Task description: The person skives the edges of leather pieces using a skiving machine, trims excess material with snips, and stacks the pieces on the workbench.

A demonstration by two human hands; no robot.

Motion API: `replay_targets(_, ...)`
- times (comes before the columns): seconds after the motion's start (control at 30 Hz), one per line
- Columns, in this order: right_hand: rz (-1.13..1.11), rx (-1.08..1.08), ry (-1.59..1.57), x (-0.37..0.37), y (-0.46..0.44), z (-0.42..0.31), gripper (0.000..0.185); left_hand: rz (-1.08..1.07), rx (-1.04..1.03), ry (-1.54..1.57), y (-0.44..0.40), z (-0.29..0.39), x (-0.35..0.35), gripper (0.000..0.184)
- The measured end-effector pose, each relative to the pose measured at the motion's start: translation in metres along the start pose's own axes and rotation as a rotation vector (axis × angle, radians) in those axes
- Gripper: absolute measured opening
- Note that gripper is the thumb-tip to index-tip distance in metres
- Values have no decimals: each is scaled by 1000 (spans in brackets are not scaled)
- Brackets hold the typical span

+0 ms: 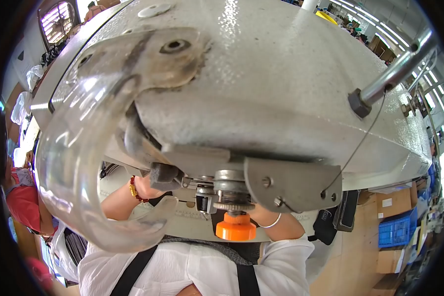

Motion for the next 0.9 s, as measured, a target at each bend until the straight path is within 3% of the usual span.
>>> replay_targets(0.23, 18, 48, 34, 16, -5, 4, 26, -24, -17, -57, 41, -23, -22, 14)
replay_targets(0.53, 79, 251, 246, 20, -10, 8, 25, 263, -273, -290, -61, 28, 21, 13)
replay_targets(0.63, 188, 476, 430, 3, -14, -1, 25, 73, -252, -295, -66, 36, 32, 12)
replay_targets(0.67, 197, 468, 398, 0, -16, -9, 25, 138, 53, 3, -66, 26, 32, 15)
replay_targets(0.77, 157, 183, -107, 4, -11, -47, 32, 117, 338, 222, -61, -28, 25, 25)
replay_targets(0.83, 96, 276, -210, 5, -16, -74, 26, 161, 506, 344, -75, -49, 23, 26)
replay_targets(0.9, -229, 267, -692, -9, -18, -109, 23, 217, 623, 431, -89, -59, 30, 26)
Point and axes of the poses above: each hand's wrist, its own y-axis away from the middle knuckle, its own x-axis out of the back of the hand, z = x × y, the point moved 3 cm from there along -y, towards the middle knuckle, and after that the axes turned 11 degrees about z, right-handed, at the moved point
